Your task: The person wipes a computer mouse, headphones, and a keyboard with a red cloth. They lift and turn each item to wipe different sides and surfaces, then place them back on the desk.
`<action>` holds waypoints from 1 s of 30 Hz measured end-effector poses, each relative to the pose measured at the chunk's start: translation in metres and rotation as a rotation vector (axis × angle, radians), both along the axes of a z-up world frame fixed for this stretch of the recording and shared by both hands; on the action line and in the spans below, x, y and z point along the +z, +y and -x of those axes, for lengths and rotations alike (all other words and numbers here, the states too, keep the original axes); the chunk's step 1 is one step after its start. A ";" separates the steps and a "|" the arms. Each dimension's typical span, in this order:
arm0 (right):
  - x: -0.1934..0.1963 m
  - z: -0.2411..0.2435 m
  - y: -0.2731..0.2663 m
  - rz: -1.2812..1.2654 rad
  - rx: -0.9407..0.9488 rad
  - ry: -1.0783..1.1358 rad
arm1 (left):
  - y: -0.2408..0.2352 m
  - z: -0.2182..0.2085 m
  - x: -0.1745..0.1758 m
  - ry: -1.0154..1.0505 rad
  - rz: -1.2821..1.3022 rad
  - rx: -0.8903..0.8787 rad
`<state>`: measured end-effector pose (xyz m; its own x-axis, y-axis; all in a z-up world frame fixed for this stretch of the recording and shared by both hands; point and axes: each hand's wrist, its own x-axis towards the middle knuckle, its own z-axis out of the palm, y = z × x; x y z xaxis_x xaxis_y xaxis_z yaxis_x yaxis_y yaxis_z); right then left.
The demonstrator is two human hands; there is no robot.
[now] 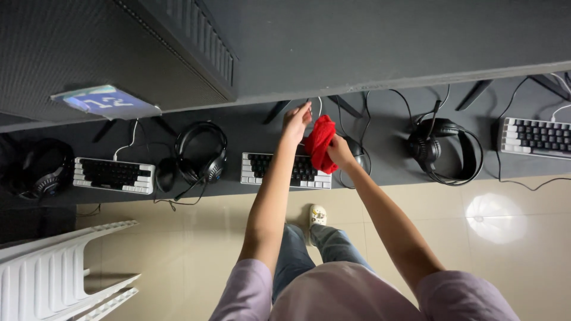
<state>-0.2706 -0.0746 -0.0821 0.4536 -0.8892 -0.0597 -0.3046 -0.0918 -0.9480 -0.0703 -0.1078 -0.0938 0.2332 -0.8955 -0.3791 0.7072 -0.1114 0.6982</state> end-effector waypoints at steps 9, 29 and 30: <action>-0.006 0.009 -0.008 -0.211 -0.036 -0.306 | 0.059 0.003 0.019 -0.632 -0.006 -0.152; -0.047 0.014 -0.068 -0.585 -0.421 -1.156 | 0.059 -0.006 -0.005 -0.780 -0.106 0.130; -0.047 0.018 -0.065 -0.586 -0.425 -1.153 | 0.059 -0.005 -0.016 -0.777 -0.108 0.127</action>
<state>-0.2890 -0.1401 -0.1288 0.2016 -0.9471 -0.2499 0.7768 0.3100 -0.5482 -0.0655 -0.0492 -0.1094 0.5647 -0.8117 -0.1490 0.0339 -0.1576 0.9869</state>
